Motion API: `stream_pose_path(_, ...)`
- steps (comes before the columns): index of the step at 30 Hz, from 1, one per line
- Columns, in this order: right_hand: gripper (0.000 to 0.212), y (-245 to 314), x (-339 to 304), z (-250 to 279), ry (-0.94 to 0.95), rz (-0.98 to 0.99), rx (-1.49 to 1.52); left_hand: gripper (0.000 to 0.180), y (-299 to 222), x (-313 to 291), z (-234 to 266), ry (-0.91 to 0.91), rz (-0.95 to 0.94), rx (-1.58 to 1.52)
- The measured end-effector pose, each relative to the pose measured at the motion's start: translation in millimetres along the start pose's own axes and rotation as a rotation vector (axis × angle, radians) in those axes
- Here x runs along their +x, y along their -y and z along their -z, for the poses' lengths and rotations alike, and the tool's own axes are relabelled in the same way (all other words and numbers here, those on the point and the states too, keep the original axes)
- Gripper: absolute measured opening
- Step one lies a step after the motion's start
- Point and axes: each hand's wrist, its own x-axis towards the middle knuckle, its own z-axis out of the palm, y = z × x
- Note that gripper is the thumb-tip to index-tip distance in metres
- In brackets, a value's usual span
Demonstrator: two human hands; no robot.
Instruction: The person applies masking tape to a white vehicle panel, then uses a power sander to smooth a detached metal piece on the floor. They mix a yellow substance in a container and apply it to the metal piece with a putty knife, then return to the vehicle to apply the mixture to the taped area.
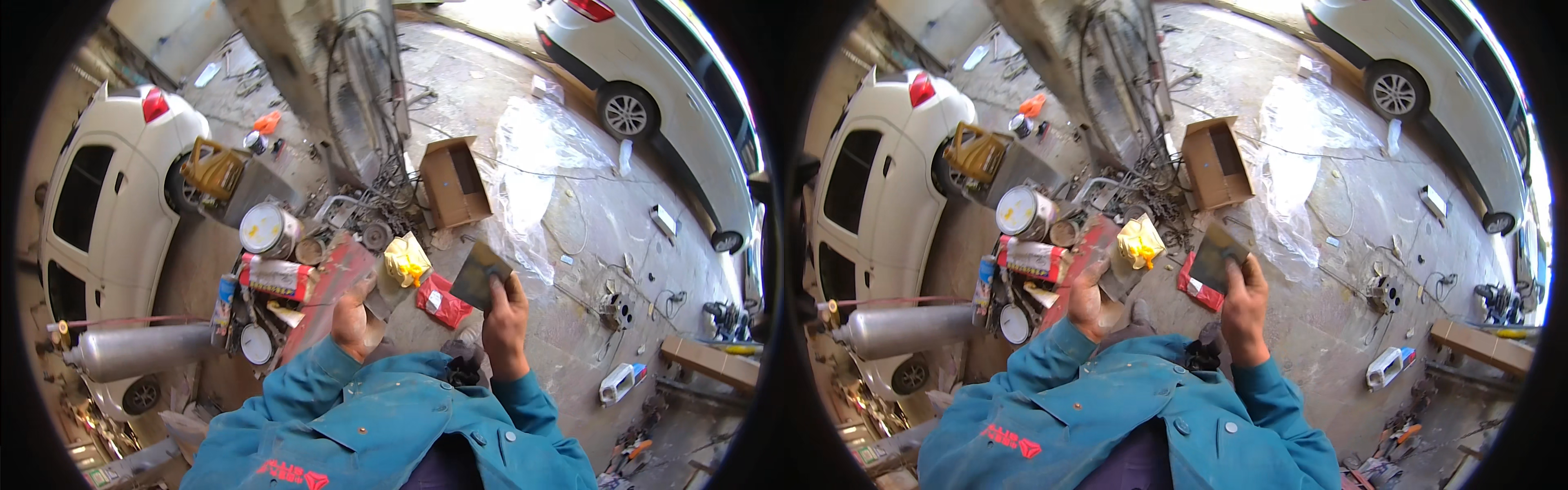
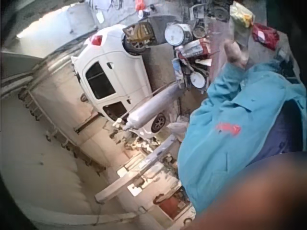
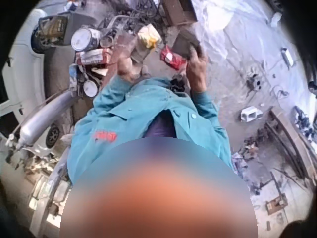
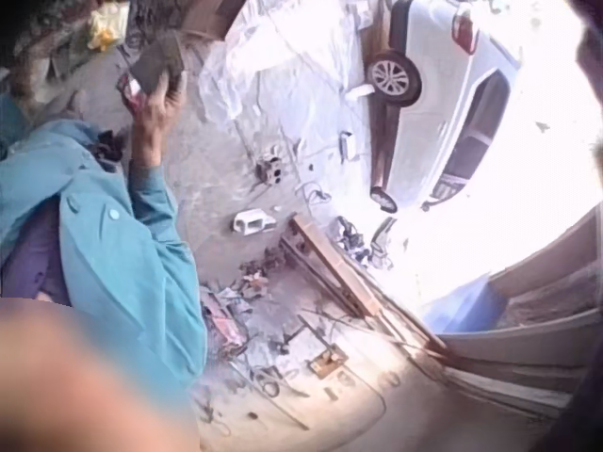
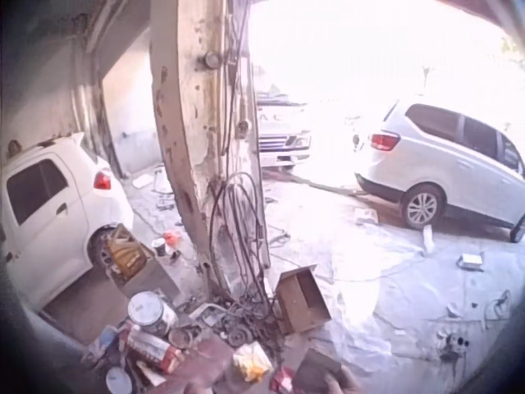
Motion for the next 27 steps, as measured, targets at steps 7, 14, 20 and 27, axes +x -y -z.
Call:
stream_pose_path(7, 0.049, 86.1, 13.0, 96.8, 0.205, 0.841, -0.902, 0.055, 119.9, 28.9, -126.0, 0.117, 0.018, 0.231)
stream_pose_path(14, 0.045, 112.6, 27.9, 200.6, 0.231, 0.879, -1.117, 0.056, 204.1, 77.6, -200.2, 0.116, 0.012, 0.212)
stream_pose_path(20, 0.046, 147.9, 66.7, 245.4, -0.017, 0.64, -0.588, 0.049, 226.2, 120.3, -270.2, 0.229, -0.355, 0.836)
stream_pose_path(27, 0.048, 176.8, 155.4, 274.5, -0.029, 0.603, -0.617, 0.048, 282.8, 188.9, -340.9, 0.562, -0.722, 1.303)
